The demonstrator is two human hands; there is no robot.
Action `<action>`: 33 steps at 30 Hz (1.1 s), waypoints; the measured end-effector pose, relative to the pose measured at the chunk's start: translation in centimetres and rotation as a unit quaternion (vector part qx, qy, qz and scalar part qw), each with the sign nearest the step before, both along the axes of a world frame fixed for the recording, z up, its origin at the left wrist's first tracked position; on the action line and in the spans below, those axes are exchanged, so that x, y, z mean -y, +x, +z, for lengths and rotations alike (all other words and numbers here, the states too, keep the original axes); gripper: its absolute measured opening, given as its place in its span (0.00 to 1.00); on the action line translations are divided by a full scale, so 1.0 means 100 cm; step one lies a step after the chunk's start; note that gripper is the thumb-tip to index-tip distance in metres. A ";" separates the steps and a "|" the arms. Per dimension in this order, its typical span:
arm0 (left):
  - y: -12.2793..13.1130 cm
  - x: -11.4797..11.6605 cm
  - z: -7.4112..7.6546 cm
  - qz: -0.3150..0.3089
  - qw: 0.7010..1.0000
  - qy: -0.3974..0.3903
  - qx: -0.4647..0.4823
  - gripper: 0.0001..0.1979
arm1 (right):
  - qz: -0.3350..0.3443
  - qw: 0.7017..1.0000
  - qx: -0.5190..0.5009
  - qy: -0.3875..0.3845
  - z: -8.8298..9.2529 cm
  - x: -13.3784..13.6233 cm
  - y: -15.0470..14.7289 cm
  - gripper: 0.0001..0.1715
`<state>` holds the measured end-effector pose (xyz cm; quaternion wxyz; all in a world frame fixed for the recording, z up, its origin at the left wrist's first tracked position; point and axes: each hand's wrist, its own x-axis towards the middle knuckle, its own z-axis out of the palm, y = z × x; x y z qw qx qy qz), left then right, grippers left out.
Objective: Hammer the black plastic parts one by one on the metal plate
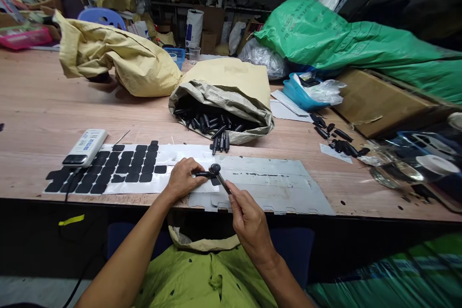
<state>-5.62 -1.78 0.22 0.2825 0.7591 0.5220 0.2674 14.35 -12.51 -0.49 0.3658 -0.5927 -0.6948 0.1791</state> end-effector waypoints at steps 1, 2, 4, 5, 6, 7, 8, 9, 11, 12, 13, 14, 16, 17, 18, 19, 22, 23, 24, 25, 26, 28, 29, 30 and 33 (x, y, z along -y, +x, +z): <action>0.000 0.000 0.000 0.002 1.000 0.001 0.000 0.05 | 0.002 1.000 0.005 -0.007 0.000 0.001 0.001 0.25; 0.000 0.000 0.000 0.003 1.000 0.001 0.001 0.05 | 0.004 1.000 0.007 -0.013 -0.001 0.000 0.001 0.24; 0.000 0.001 0.000 0.003 1.000 0.000 0.004 0.05 | -0.002 1.000 0.004 -0.009 -0.001 -0.002 0.004 0.23; 0.000 0.001 0.000 0.003 1.000 -0.002 0.005 0.05 | -0.009 1.000 0.001 0.000 -0.001 -0.005 0.005 0.23; 0.000 0.001 0.000 0.002 1.000 -0.003 0.005 0.05 | -0.018 1.000 0.000 0.011 -0.001 -0.008 0.008 0.22; -0.001 0.001 0.000 0.001 1.000 -0.004 0.004 0.05 | -0.030 0.999 0.004 0.025 0.000 -0.013 0.011 0.22; -0.001 0.001 0.000 0.001 1.000 -0.004 0.003 0.05 | -0.046 0.998 0.017 0.038 0.000 -0.018 0.015 0.22; -0.002 0.001 0.000 0.000 1.000 -0.002 0.000 0.05 | -0.069 0.996 0.041 0.048 0.000 -0.024 0.020 0.21; -0.003 0.001 -0.001 -0.006 1.000 0.005 -0.005 0.04 | -0.123 0.983 0.119 0.060 -0.002 -0.037 0.031 0.21; -0.003 0.001 -0.001 -0.013 1.000 0.008 -0.007 0.05 | -0.151 0.972 0.167 0.064 -0.004 -0.043 0.037 0.20; -0.004 0.001 -0.001 -0.022 1.000 0.011 -0.008 0.06 | -0.169 0.960 0.212 0.068 -0.006 -0.048 0.043 0.19; -0.004 0.002 0.000 -0.030 0.999 0.012 -0.008 0.07 | -0.182 0.948 0.251 0.072 -0.009 -0.053 0.048 0.17; -0.004 0.002 0.001 -0.040 0.999 0.011 -0.004 0.11 | -0.195 0.932 0.295 0.082 -0.015 -0.061 0.055 0.16; -0.004 0.003 0.001 -0.039 0.999 0.011 0.002 0.13 | -0.199 0.929 0.301 0.086 -0.018 -0.063 0.057 0.15; -0.004 0.003 0.002 -0.035 0.999 0.009 0.010 0.15 | -0.203 0.928 0.299 0.089 -0.021 -0.064 0.058 0.15; -0.004 0.003 0.002 -0.029 0.999 0.006 0.022 0.16 | -0.208 0.929 0.291 0.091 -0.023 -0.064 0.059 0.14; -0.005 0.004 0.004 -0.008 0.996 -0.016 0.082 0.18 | -0.214 0.936 0.266 0.085 -0.025 -0.064 0.058 0.14; -0.006 0.006 0.006 0.001 0.994 -0.025 0.110 0.18 | -0.214 0.937 0.263 0.081 -0.025 -0.064 0.058 0.14; -0.006 0.010 0.010 0.008 0.990 -0.031 0.139 0.18 | -0.212 0.938 0.261 0.077 -0.024 -0.064 0.058 0.14; -0.006 0.015 0.014 0.007 0.986 -0.037 0.165 0.18 | -0.210 0.939 0.262 0.073 -0.023 -0.064 0.057 0.14; -0.006 0.022 0.019 -0.008 0.981 -0.047 0.187 0.18 | -0.209 0.939 0.263 0.070 -0.022 -0.064 0.057 0.14; -0.002 0.042 0.030 -0.086 0.970 -0.090 0.208 0.18 | -0.208 0.940 0.264 0.067 -0.021 -0.064 0.057 0.14; 0.001 0.053 0.035 -0.144 0.960 -0.127 0.204 0.18 | -0.208 0.939 0.265 0.067 -0.020 -0.064 0.057 0.14; 0.005 0.066 0.036 -0.202 0.946 -0.166 0.190 0.18 | -0.209 0.939 0.266 0.067 -0.020 -0.064 0.057 0.14; 0.019 0.098 0.023 -0.296 0.925 -0.223 0.084 0.16 | -0.211 0.936 0.272 0.070 -0.020 -0.064 0.057 0.14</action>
